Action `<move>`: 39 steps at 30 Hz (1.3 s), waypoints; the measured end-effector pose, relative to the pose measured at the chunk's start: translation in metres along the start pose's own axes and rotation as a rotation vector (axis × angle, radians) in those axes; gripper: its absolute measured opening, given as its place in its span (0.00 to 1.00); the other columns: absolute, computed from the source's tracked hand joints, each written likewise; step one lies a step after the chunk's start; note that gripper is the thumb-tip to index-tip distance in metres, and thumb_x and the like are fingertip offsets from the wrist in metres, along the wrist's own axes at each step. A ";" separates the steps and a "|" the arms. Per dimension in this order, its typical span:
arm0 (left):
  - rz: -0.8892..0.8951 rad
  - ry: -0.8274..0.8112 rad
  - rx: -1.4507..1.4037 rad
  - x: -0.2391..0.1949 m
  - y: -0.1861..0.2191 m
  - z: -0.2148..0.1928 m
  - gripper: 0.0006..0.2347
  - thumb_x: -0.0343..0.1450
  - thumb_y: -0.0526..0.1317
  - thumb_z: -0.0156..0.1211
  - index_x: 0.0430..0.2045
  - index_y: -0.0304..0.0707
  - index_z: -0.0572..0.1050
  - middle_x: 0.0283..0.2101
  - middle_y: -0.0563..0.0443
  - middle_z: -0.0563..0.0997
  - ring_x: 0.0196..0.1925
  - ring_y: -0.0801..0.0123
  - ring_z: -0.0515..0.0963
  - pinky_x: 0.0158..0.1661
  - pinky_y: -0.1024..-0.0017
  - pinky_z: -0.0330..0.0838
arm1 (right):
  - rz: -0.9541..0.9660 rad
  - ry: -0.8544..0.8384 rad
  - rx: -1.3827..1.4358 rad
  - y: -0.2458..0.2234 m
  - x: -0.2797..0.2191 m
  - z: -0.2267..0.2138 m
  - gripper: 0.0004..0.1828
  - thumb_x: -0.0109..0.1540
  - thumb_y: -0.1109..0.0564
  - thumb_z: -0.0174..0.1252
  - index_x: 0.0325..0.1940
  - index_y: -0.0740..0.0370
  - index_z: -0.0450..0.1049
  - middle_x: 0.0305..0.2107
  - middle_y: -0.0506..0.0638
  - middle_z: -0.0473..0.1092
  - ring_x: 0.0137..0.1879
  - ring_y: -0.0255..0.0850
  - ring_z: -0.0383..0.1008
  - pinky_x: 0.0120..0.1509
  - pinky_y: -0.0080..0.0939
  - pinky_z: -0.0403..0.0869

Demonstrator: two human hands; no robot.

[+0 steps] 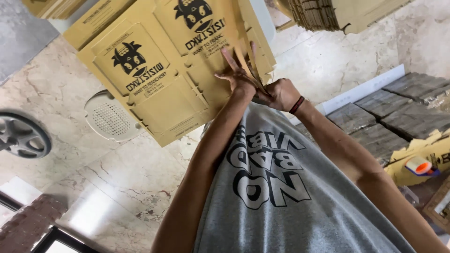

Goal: Punching out pre-cut shapes from cardboard sheets and stacking them in a factory setting.

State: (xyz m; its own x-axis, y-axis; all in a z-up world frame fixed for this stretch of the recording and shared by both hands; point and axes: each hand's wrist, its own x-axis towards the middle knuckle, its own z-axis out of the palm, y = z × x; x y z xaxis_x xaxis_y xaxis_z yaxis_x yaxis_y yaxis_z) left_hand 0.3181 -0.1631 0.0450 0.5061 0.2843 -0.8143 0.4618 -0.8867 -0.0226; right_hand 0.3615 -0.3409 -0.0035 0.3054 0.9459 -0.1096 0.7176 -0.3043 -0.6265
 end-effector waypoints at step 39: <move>0.592 0.060 0.315 -0.015 -0.106 0.058 0.52 0.66 0.10 0.39 0.77 0.80 0.41 0.70 0.51 0.12 0.70 0.32 0.17 0.61 0.10 0.41 | 1.030 0.347 0.988 -0.149 0.017 0.101 0.30 0.70 0.44 0.57 0.23 0.72 0.76 0.18 0.60 0.75 0.18 0.43 0.74 0.23 0.36 0.76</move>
State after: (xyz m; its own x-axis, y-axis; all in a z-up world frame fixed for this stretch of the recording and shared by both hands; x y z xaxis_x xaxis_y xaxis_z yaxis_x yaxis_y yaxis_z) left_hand 0.2190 -0.0946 0.0258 0.6521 -0.2713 -0.7079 -0.1366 -0.9605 0.2424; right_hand 0.1963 -0.2681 0.0100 0.6400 0.2467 -0.7277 -0.5722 -0.4790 -0.6657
